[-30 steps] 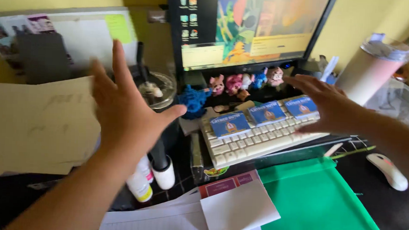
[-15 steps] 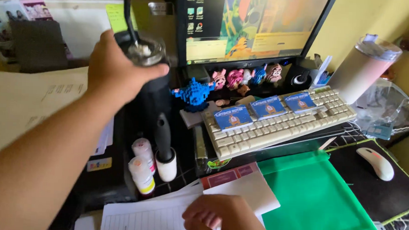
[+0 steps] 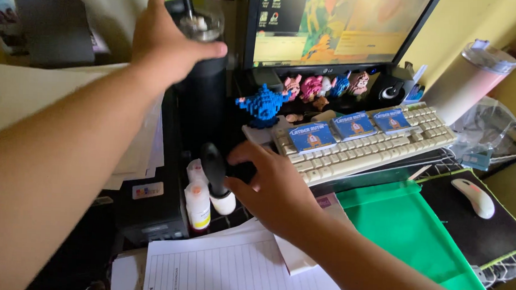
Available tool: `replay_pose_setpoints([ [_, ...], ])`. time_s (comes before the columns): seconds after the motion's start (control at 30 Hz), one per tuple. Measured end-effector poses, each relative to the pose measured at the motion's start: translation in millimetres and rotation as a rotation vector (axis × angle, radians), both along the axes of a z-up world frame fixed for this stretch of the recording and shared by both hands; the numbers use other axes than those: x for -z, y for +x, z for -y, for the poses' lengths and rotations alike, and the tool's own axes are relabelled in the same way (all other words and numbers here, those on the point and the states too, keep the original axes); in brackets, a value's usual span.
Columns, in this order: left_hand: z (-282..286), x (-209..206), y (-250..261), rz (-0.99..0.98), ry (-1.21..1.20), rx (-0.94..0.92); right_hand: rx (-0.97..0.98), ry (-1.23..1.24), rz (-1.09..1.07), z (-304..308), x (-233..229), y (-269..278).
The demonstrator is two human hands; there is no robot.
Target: Cutting papers with a utility knife and ruler, then organizing them into green plastic folders.
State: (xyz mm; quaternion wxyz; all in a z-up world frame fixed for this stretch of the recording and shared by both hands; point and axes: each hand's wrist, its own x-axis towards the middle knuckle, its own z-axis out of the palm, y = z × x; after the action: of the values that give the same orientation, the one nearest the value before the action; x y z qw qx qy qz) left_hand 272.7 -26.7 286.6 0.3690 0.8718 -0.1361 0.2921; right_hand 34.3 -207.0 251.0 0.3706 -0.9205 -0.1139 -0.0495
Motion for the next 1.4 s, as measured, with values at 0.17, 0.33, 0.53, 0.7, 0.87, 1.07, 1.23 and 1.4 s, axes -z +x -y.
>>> replay_pose_setpoints([
  [0.17, -1, -9, 11, 0.016, -0.073, 0.119, 0.044, 0.115, -0.173, -11, 4, -16],
  [0.33, 0, 24, 46, 0.087, -0.008, 0.099, 0.027, 0.073, -0.158, -29, 5, 11],
  [0.53, 8, 23, 28, -0.074, -0.026, 0.053, 0.134, 0.104, 0.05, 2, 11, 31],
  [0.7, 8, 21, 34, -0.123, 0.009, -0.11, 0.217, 0.174, 0.095, -2, -18, 73],
  [0.87, 10, 20, 31, -0.198, 0.076, 0.039, 0.114, 0.133, 0.05, -21, -20, 114],
  [1.07, 6, 22, 33, -0.25, 0.107, 0.144, -0.015, 0.157, 0.094, -17, 7, 147],
  [1.23, -5, 20, 21, -0.309, 0.056, 0.241, -0.01, 0.157, 0.045, -19, 10, 147],
  [1.4, -13, 38, 15, -0.076, -0.069, 0.33, 0.066, 0.13, 0.014, -24, 1, 129],
])
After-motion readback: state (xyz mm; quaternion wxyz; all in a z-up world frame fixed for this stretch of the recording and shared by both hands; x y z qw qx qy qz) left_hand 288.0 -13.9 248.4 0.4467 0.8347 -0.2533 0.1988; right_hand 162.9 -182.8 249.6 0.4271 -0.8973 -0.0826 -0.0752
